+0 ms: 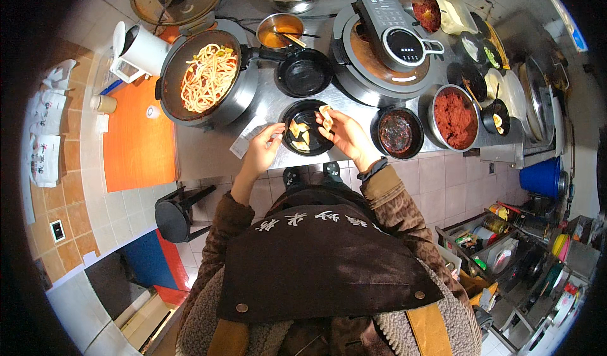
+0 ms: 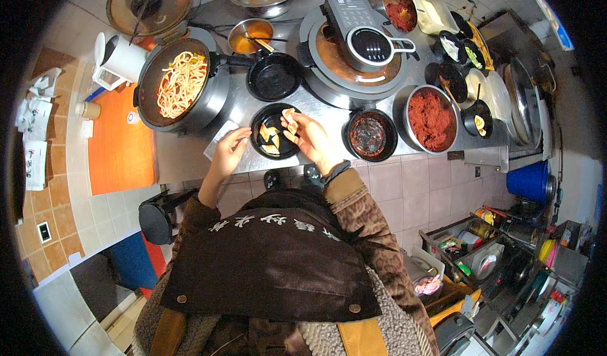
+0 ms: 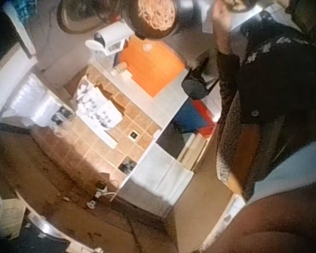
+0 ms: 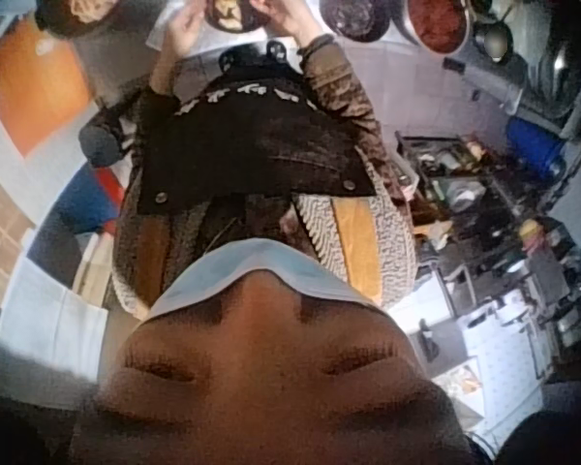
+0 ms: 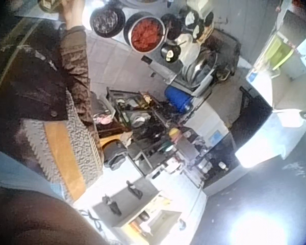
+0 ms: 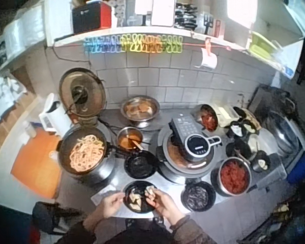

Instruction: The person assembles a noodle dish by placing noodles in a bowl, adding a red sauce, and topping with cooked meat using chopsticks. The person also handles a small paper slip and moves between the cooking station and a sink area.

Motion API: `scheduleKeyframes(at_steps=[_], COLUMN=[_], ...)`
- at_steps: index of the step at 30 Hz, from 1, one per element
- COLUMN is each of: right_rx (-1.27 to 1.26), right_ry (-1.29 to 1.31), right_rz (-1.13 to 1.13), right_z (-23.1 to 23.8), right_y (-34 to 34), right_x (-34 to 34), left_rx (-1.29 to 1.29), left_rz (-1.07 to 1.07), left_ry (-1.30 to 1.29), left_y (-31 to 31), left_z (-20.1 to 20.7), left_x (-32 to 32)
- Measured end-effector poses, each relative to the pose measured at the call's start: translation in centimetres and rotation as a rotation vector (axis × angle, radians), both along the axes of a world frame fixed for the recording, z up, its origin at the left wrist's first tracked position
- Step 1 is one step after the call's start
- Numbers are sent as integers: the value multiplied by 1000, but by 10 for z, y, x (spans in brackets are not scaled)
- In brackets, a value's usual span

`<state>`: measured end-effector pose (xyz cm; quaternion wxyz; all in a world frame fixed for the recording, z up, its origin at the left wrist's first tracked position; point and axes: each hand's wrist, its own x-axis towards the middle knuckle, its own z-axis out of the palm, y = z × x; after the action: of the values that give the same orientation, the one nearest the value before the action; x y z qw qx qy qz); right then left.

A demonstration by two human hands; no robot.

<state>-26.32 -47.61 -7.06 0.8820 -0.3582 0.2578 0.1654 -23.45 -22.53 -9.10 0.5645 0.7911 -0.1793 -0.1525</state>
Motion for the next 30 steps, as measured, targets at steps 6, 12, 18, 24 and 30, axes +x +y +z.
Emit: scheduleKeyframes(at_steps=[6,12,18,24,30], right_rx=[-308,-382,-445,-521,-558], right_ry=[-95,-46,89,121,129], right_rz=[-47,-181,-69,-57,-6], right_z=[7,-14,-35,-38,-49], right_y=[-2,-25,-7,10,29], right_x=[3,-19,-38,-32,-27], left_rx=[-45,58,23,643,784], left_rz=[83,51,17,427,369], left_ry=[-40,544,664,-336,-295], left_y=[12,18,15,79,105], left_z=[-25,-70,-93,-88,-85], left_x=[-4,-22,-30,9,34])
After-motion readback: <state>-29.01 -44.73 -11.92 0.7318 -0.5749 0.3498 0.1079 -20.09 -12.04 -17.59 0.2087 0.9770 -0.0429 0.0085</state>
